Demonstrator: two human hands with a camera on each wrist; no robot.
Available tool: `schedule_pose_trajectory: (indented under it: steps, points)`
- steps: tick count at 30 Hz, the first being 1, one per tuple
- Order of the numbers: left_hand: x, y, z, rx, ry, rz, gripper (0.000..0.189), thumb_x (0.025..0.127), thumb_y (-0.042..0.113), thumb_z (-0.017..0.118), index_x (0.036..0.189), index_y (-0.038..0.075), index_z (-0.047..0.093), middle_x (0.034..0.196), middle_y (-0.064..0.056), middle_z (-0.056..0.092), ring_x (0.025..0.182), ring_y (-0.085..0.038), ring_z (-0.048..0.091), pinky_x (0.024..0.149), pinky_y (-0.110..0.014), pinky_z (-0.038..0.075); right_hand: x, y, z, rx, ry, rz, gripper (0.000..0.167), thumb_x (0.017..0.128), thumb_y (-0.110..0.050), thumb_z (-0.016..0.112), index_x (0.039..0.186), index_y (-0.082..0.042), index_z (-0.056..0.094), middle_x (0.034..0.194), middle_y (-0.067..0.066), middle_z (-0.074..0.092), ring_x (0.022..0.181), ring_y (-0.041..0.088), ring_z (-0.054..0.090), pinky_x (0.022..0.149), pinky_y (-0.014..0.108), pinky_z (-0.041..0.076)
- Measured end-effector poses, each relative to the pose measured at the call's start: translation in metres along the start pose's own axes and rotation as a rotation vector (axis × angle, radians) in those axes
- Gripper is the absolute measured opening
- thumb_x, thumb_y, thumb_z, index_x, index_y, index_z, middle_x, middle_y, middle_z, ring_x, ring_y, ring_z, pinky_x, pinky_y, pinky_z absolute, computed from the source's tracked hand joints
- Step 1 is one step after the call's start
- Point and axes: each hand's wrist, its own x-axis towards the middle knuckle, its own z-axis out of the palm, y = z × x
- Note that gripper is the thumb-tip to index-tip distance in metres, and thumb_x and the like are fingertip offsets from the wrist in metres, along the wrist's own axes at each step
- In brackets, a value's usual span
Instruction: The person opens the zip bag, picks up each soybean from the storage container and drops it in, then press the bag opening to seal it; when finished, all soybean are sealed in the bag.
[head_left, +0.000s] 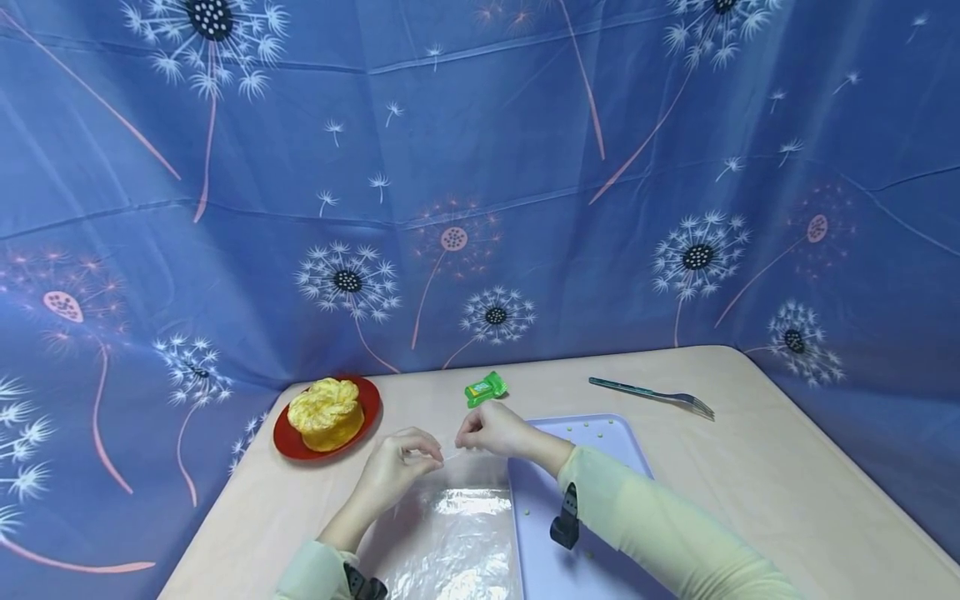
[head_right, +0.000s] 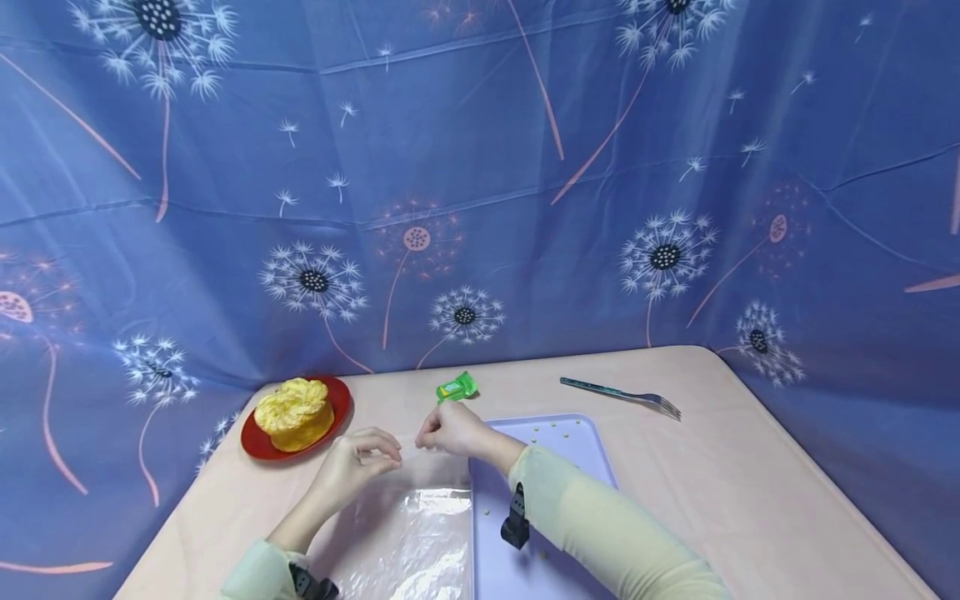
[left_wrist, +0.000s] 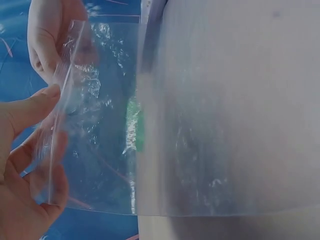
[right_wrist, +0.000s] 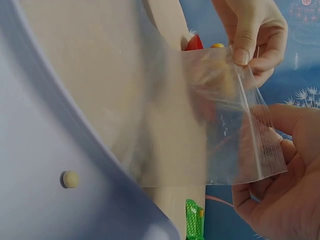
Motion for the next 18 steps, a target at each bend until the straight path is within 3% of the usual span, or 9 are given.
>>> schedule_pose_trajectory:
  steps: [4,9,18]
  points:
    - [-0.003,0.004,-0.001,0.066,-0.006,0.038,0.025,0.074,0.002,0.087,0.077,0.024,0.076,0.101,0.007,0.073,0.097,-0.021,0.069,0.081,-0.034,0.057,0.001,0.0,-0.001,-0.005,0.015,0.02,0.008,0.091,-0.006,0.071,0.086,-0.005,0.077,0.073,-0.005,0.069,0.067,0.006,0.059,0.063,0.022,0.05]
    - [-0.006,0.011,-0.004,0.082,-0.034,0.053,0.026,0.074,0.005,0.088,0.076,0.027,0.075,0.115,0.005,0.072,0.108,-0.023,0.067,0.093,-0.043,0.053,0.004,0.002,-0.003,-0.012,0.042,0.043,0.009,0.091,-0.005,0.07,0.087,-0.003,0.078,0.073,-0.004,0.068,0.066,0.007,0.057,0.061,0.022,0.048]
    - [-0.014,0.023,-0.006,0.114,-0.076,0.072,0.026,0.072,0.01,0.09,0.075,0.031,0.075,0.129,0.006,0.066,0.117,-0.022,0.058,0.097,-0.05,0.047,0.007,0.008,-0.006,-0.014,0.07,0.084,0.009,0.092,-0.005,0.069,0.087,-0.004,0.077,0.074,-0.003,0.068,0.066,0.008,0.057,0.061,0.022,0.049]
